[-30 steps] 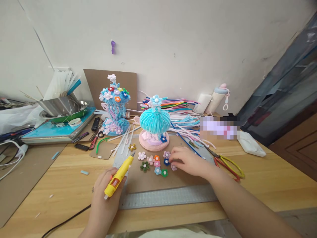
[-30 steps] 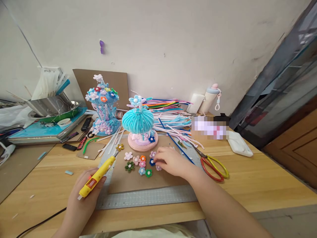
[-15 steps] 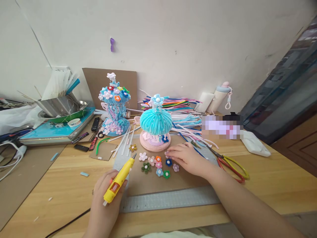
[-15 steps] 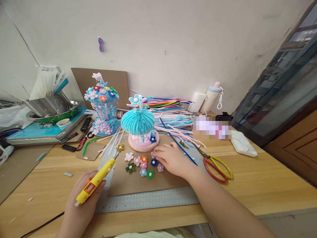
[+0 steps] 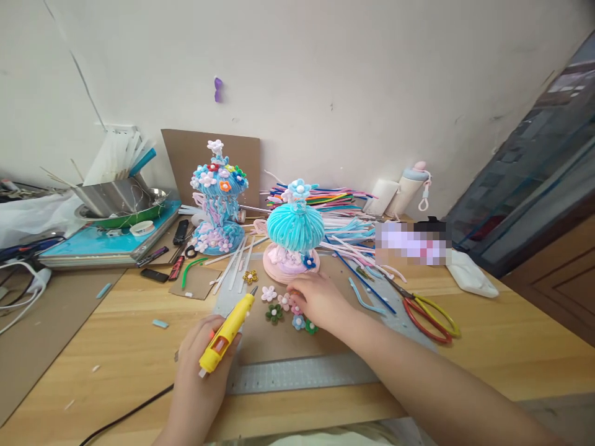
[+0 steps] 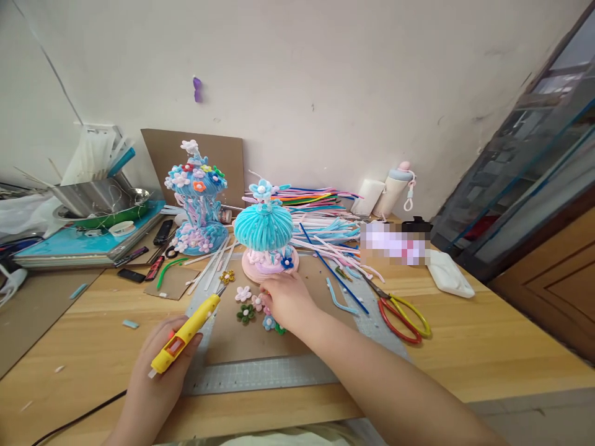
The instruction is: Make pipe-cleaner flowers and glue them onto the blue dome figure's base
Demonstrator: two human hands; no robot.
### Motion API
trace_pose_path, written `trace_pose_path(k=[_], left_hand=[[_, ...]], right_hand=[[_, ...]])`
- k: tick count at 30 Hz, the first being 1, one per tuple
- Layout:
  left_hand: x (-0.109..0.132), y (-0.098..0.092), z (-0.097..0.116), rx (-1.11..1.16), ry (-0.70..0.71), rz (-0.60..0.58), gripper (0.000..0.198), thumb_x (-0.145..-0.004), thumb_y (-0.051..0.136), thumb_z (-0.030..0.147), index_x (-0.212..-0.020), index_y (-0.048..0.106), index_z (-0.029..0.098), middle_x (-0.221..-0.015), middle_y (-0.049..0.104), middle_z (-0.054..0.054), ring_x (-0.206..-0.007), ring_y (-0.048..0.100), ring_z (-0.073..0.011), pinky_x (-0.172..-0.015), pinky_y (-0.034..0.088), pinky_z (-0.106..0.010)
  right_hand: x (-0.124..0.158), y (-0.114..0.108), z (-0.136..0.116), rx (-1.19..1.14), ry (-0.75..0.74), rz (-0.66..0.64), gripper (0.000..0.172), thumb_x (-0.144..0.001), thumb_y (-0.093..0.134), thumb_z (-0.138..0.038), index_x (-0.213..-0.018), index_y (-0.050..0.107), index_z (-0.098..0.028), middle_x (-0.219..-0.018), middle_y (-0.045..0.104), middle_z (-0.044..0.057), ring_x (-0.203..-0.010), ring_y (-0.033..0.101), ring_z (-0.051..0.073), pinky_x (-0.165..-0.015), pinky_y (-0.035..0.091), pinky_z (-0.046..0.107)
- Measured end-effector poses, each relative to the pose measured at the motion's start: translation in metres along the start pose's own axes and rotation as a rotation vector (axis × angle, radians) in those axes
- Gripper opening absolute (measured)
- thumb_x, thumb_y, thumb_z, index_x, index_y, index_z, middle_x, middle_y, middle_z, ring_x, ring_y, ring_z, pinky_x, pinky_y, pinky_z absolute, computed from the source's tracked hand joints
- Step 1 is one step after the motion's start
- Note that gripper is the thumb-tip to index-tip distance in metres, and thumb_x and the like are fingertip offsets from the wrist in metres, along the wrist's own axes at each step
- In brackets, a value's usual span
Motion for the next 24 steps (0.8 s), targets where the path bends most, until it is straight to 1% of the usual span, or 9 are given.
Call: trace_pose_path(k=[5,10,15,17,18,20,21,22,24], left_hand=[[0.001,0.000,-0.001,-0.015,0.004,0.006,0.009,-0.084,0.055,0.028,-0.091,0.055,0.024,-0.096,0.059,-0.003,-0.092,0.056,-0.0202,-0.080,0.044,-0.032],[0.001,0.001,-0.003,-0.019,0.019,-0.010,0.008,-0.083,0.055,0.027,-0.091,0.055,0.024,-0.096,0.060,-0.003,-0.091,0.056,-0.0202,-0.080,0.045,-0.032],[0.002,0.001,-0.004,-0.030,0.004,0.012,0.010,-0.083,0.056,0.028,-0.092,0.055,0.024,-0.097,0.060,-0.003,-0.092,0.056,-0.0205,-0.082,0.045,-0.034],[0.002,0.001,-0.004,-0.024,0.003,0.007,0.009,-0.084,0.055,0.028,-0.092,0.055,0.024,-0.097,0.059,-0.003,-0.092,0.056,-0.0206,-0.081,0.045,-0.033],[0.002,0.001,-0.004,-0.019,0.006,0.004,0.009,-0.084,0.055,0.028,-0.092,0.055,0.024,-0.097,0.059,-0.003,-0.092,0.056,-0.0206,-0.081,0.045,-0.033],[0.001,0.001,-0.003,-0.011,0.011,-0.004,0.008,-0.084,0.055,0.027,-0.091,0.054,0.024,-0.096,0.059,-0.004,-0.092,0.056,-0.0205,-0.080,0.045,-0.033],[0.001,0.001,-0.003,-0.008,0.013,-0.006,0.007,-0.084,0.055,0.027,-0.091,0.054,0.024,-0.096,0.059,-0.004,-0.092,0.055,-0.0205,-0.080,0.045,-0.033],[0.001,0.001,-0.003,-0.006,0.014,-0.009,0.007,-0.084,0.055,0.027,-0.091,0.054,0.024,-0.096,0.059,-0.004,-0.092,0.055,-0.0205,-0.080,0.045,-0.034],[0.000,0.001,-0.003,-0.003,0.018,-0.014,0.007,-0.084,0.055,0.027,-0.091,0.054,0.024,-0.096,0.059,-0.004,-0.092,0.055,-0.0204,-0.080,0.044,-0.034]], right_hand=[[-0.010,0.010,-0.003,0.017,0.038,-0.015,0.014,-0.081,0.060,-0.025,-0.092,0.067,-0.023,-0.102,0.067,0.004,-0.097,0.055,0.022,-0.083,0.032,0.035],[-0.004,0.013,-0.019,-0.054,-0.090,-0.016,0.019,-0.079,0.066,-0.025,-0.098,0.065,-0.023,-0.102,0.064,0.004,-0.100,0.051,0.020,-0.085,0.029,0.035],[0.000,0.018,-0.028,-0.017,-0.111,-0.024,0.010,-0.074,0.070,-0.024,-0.082,0.065,-0.019,-0.093,0.065,0.005,-0.097,0.053,0.021,-0.083,0.031,0.035],[-0.001,0.016,-0.022,-0.096,-0.046,-0.018,0.007,-0.077,0.067,-0.026,-0.081,0.066,-0.021,-0.087,0.067,0.002,-0.090,0.057,0.019,-0.078,0.035,0.032],[-0.002,0.013,-0.015,-0.135,0.024,-0.016,0.006,-0.079,0.064,-0.026,-0.083,0.066,-0.023,-0.084,0.067,0.001,-0.085,0.059,0.017,-0.074,0.037,0.029],[-0.007,0.006,0.004,-0.168,0.204,-0.007,0.013,-0.084,0.055,-0.025,-0.088,0.067,-0.024,-0.081,0.069,0.000,-0.075,0.061,0.015,-0.066,0.040,0.025],[-0.011,0.001,0.014,-0.154,0.259,0.001,0.015,-0.085,0.053,-0.025,-0.089,0.067,-0.023,-0.083,0.070,0.000,-0.074,0.062,0.015,-0.063,0.040,0.024],[-0.015,-0.003,0.022,-0.132,0.290,0.008,0.015,-0.084,0.053,-0.026,-0.086,0.067,-0.022,-0.083,0.070,0.001,-0.075,0.062,0.015,-0.062,0.040,0.024],[-0.025,-0.010,0.037,-0.077,0.353,0.008,0.017,-0.082,0.055,-0.031,-0.075,0.067,-0.020,-0.075,0.069,0.003,-0.070,0.062,0.017,-0.059,0.040,0.025]])
Point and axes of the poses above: each hand's wrist, its own x-axis away from the middle knuckle, its own y-axis out of the palm, z = x × y, the point moved 4 cm from there along -x, towards the middle knuckle
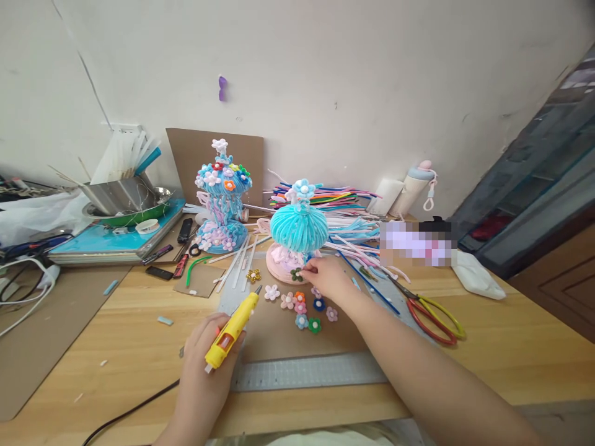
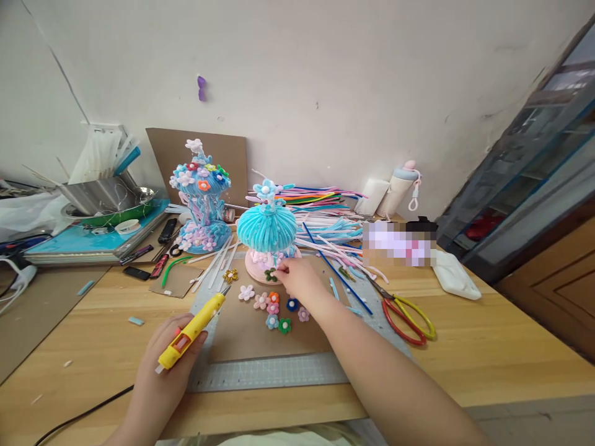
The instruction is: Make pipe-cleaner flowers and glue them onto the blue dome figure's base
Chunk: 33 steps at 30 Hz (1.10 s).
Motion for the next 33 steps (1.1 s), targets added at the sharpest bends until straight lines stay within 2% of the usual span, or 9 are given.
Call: trace_pose_path(k=[3,6,12,15,18,21,23,28,33], left_hand=[[0.000,0.000,0.000,-0.003,0.004,0.002,0.008,-0.084,0.056,0.028,-0.091,0.054,0.024,-0.096,0.059,-0.004,-0.092,0.055,-0.0202,-0.081,0.044,-0.034],[0.000,0.000,-0.001,-0.005,-0.004,0.007,0.009,-0.084,0.056,0.028,-0.091,0.054,0.024,-0.096,0.059,-0.004,-0.092,0.054,-0.0201,-0.080,0.044,-0.034],[0.001,0.000,-0.001,-0.017,-0.002,-0.001,0.008,-0.084,0.055,0.028,-0.091,0.054,0.024,-0.096,0.060,-0.004,-0.091,0.056,-0.0207,-0.079,0.045,-0.033],[0.001,0.000,-0.002,-0.031,-0.003,-0.005,0.008,-0.083,0.054,0.029,-0.089,0.055,0.023,-0.095,0.061,-0.004,-0.091,0.057,-0.0213,-0.078,0.046,-0.032],[0.001,0.000,-0.002,-0.042,0.001,0.003,0.008,-0.083,0.055,0.029,-0.089,0.056,0.024,-0.095,0.061,-0.004,-0.091,0.058,-0.0211,-0.079,0.046,-0.032],[0.001,-0.001,-0.002,-0.034,-0.004,0.011,0.008,-0.083,0.055,0.029,-0.089,0.056,0.024,-0.095,0.061,-0.003,-0.091,0.057,-0.0208,-0.079,0.046,-0.032],[0.001,-0.001,-0.002,-0.028,-0.011,0.003,0.009,-0.083,0.055,0.030,-0.091,0.056,0.024,-0.096,0.060,-0.003,-0.092,0.057,-0.0210,-0.079,0.046,-0.033],[0.003,-0.001,-0.004,-0.009,-0.020,-0.004,0.011,-0.083,0.055,0.030,-0.092,0.055,0.024,-0.096,0.059,-0.004,-0.092,0.055,-0.0211,-0.080,0.045,-0.034],[0.003,0.000,-0.004,-0.011,-0.012,-0.021,0.009,-0.084,0.055,0.029,-0.092,0.054,0.025,-0.097,0.058,-0.003,-0.092,0.055,-0.0206,-0.079,0.044,-0.033]], right_hand=[[-0.018,-0.001,0.006,0.079,0.086,0.013,0.026,-0.080,0.056,-0.042,-0.067,0.065,-0.021,-0.070,0.067,0.005,-0.068,0.063,0.020,-0.058,0.040,0.028],[-0.028,0.006,0.003,0.129,0.139,0.022,0.029,-0.077,0.057,-0.049,-0.076,0.067,-0.021,-0.081,0.069,0.008,-0.073,0.064,0.022,-0.059,0.041,0.029],[-0.022,0.010,0.000,0.173,0.118,0.064,0.038,-0.082,0.049,-0.055,-0.087,0.066,-0.021,-0.087,0.069,0.010,-0.078,0.064,0.024,-0.060,0.043,0.030],[-0.005,0.004,-0.003,0.177,0.041,0.094,0.034,-0.089,0.042,-0.044,-0.091,0.065,-0.019,-0.088,0.068,0.011,-0.082,0.063,0.024,-0.064,0.043,0.031],[0.015,0.004,-0.010,0.153,-0.114,0.083,0.023,-0.089,0.044,-0.027,-0.094,0.065,-0.021,-0.102,0.067,0.007,-0.092,0.061,0.019,-0.075,0.043,0.028],[0.031,0.009,-0.021,0.142,-0.348,0.074,0.030,-0.085,0.045,-0.013,-0.106,0.064,-0.022,-0.124,0.059,0.005,-0.110,0.053,0.019,-0.091,0.037,0.032],[0.035,0.013,-0.026,0.164,-0.427,0.051,0.039,-0.081,0.045,-0.008,-0.115,0.061,-0.021,-0.133,0.052,0.006,-0.119,0.047,0.023,-0.097,0.030,0.039],[0.030,0.020,-0.026,0.215,-0.377,-0.067,0.046,-0.080,0.043,-0.006,-0.122,0.056,-0.019,-0.139,0.047,0.009,-0.124,0.043,0.024,-0.097,0.025,0.044],[0.028,0.023,-0.028,0.197,-0.412,-0.056,0.054,-0.076,0.043,-0.005,-0.129,0.047,-0.015,-0.139,0.046,0.010,-0.124,0.043,0.022,-0.093,0.028,0.042]])
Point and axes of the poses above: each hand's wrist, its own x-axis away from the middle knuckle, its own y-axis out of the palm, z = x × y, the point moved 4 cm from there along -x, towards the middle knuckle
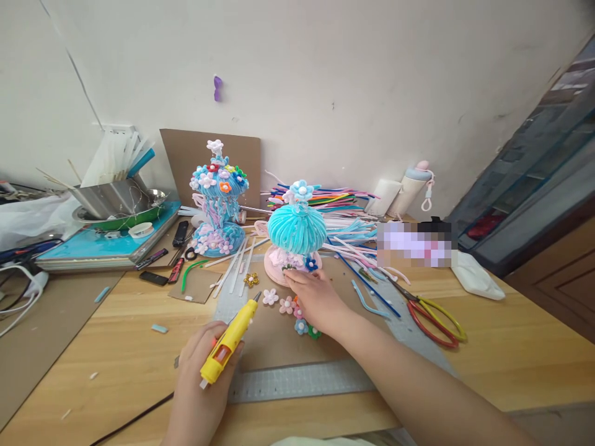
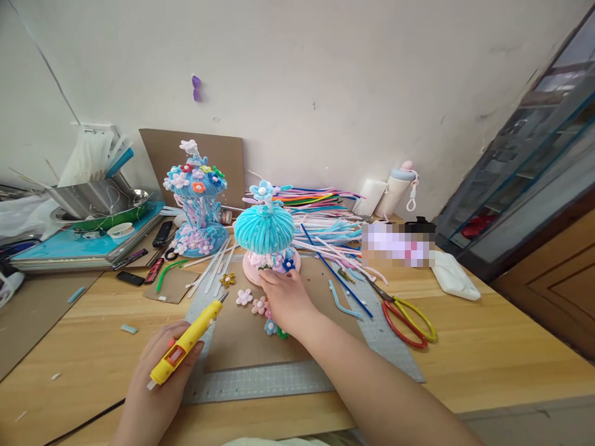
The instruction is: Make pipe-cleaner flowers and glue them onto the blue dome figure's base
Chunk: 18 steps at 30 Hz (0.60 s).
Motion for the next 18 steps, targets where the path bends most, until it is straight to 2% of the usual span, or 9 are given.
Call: trace_pose_path(k=[6,9,13,18], left_hand=[[-0.001,0.000,0.000,-0.008,0.009,0.003,0.009,-0.084,0.055,0.029,-0.092,0.055,0.025,-0.098,0.058,-0.003,-0.093,0.055,-0.0204,-0.079,0.044,-0.033],[-0.001,0.000,0.001,-0.021,0.002,-0.006,0.009,-0.084,0.056,0.029,-0.092,0.054,0.025,-0.097,0.058,-0.003,-0.092,0.055,-0.0202,-0.079,0.044,-0.032],[-0.001,0.001,0.001,-0.011,-0.004,-0.006,0.009,-0.084,0.055,0.029,-0.091,0.054,0.024,-0.098,0.058,-0.003,-0.094,0.055,-0.0208,-0.079,0.044,-0.033],[-0.001,0.001,0.000,-0.007,-0.009,-0.010,0.010,-0.084,0.055,0.029,-0.092,0.054,0.025,-0.098,0.058,-0.003,-0.094,0.054,-0.0209,-0.080,0.044,-0.033]], right_hand=[[0.003,0.001,0.003,0.046,0.040,0.039,0.045,-0.074,0.044,-0.007,-0.116,0.058,-0.017,-0.139,0.047,0.009,-0.123,0.044,0.022,-0.094,0.026,0.042],[0.002,0.002,0.006,0.082,0.050,0.024,0.049,-0.076,0.043,-0.008,-0.123,0.053,-0.014,-0.139,0.046,0.011,-0.124,0.043,0.022,-0.097,0.025,0.043],[-0.005,0.006,0.005,0.122,0.035,-0.001,0.056,-0.079,0.041,-0.010,-0.136,0.040,-0.012,-0.144,0.039,0.011,-0.126,0.040,0.024,-0.102,0.019,0.048],[-0.012,0.012,0.001,0.169,0.015,-0.062,0.053,-0.081,0.046,-0.016,-0.134,0.043,-0.013,-0.145,0.036,0.010,-0.130,0.034,0.026,-0.105,0.013,0.053]])
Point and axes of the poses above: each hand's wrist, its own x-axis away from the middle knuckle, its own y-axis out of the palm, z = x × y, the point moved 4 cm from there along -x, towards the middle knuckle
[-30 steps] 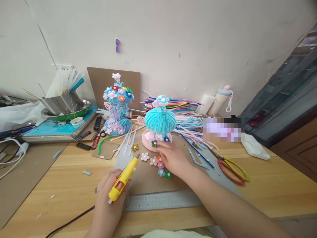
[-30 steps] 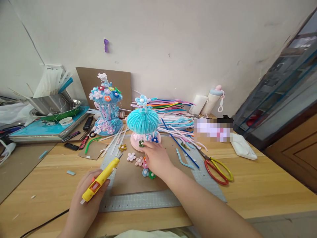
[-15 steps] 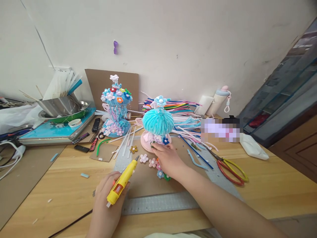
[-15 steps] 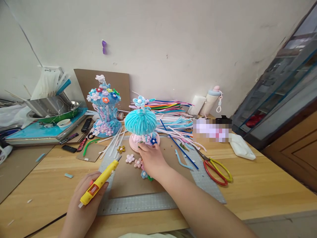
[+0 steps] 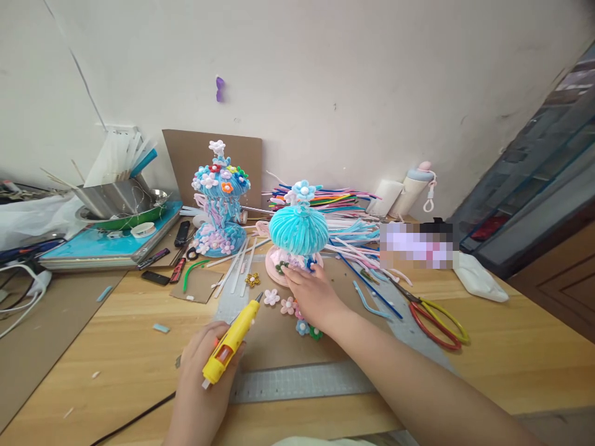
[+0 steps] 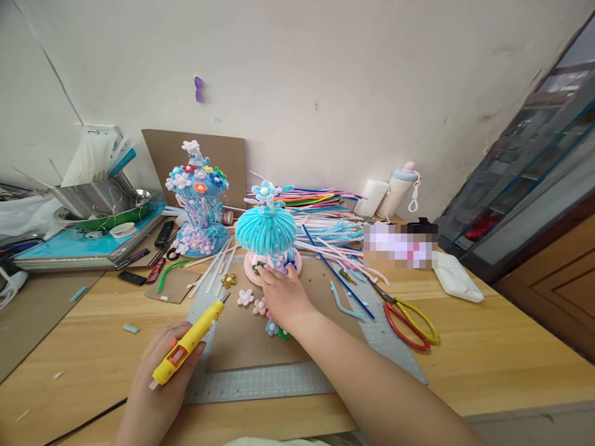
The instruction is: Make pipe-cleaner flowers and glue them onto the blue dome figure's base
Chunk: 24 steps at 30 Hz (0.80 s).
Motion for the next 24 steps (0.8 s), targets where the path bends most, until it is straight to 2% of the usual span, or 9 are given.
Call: trace_pose_path(k=[4,10,14,19,24], left_hand=[[0.000,0.000,0.000,0.013,-0.001,0.004,0.010,-0.084,0.056,0.030,-0.092,0.054,0.025,-0.098,0.058,-0.003,-0.094,0.054,-0.0208,-0.080,0.043,-0.034],[0.001,0.000,0.000,0.009,0.001,0.007,0.010,-0.084,0.055,0.030,-0.093,0.054,0.025,-0.099,0.057,-0.004,-0.095,0.054,-0.0215,-0.081,0.043,-0.035],[0.001,0.000,-0.001,-0.001,-0.008,0.007,0.011,-0.084,0.055,0.031,-0.093,0.055,0.025,-0.100,0.058,-0.004,-0.096,0.054,-0.0219,-0.082,0.042,-0.035],[0.000,-0.001,0.001,0.004,-0.007,0.018,0.012,-0.084,0.055,0.032,-0.094,0.055,0.025,-0.100,0.058,-0.004,-0.096,0.054,-0.0222,-0.082,0.043,-0.036],[0.000,0.000,0.000,0.013,-0.021,0.006,0.012,-0.084,0.055,0.032,-0.093,0.055,0.025,-0.099,0.058,-0.004,-0.095,0.054,-0.0221,-0.080,0.043,-0.036]], right_hand=[[0.000,0.002,-0.001,0.016,-0.023,0.000,0.055,-0.078,0.051,-0.018,-0.133,0.044,-0.014,-0.145,0.038,0.010,-0.128,0.035,0.026,-0.105,0.014,0.053],[0.003,0.003,-0.006,0.052,-0.014,0.057,0.058,-0.078,0.055,-0.021,-0.135,0.040,-0.017,-0.144,0.039,0.011,-0.119,0.041,0.029,-0.098,0.025,0.052],[0.004,0.002,-0.012,0.074,-0.018,0.092,0.049,-0.085,0.050,-0.026,-0.131,0.043,-0.014,-0.142,0.042,0.012,-0.115,0.042,0.031,-0.092,0.030,0.049],[0.005,0.000,-0.016,0.106,-0.030,0.084,0.038,-0.086,0.050,-0.028,-0.120,0.051,-0.011,-0.143,0.040,0.015,-0.113,0.044,0.032,-0.091,0.031,0.048],[0.004,0.001,-0.017,0.112,-0.027,0.075,0.034,-0.087,0.048,-0.028,-0.117,0.053,-0.012,-0.143,0.040,0.016,-0.112,0.045,0.032,-0.090,0.033,0.046]])
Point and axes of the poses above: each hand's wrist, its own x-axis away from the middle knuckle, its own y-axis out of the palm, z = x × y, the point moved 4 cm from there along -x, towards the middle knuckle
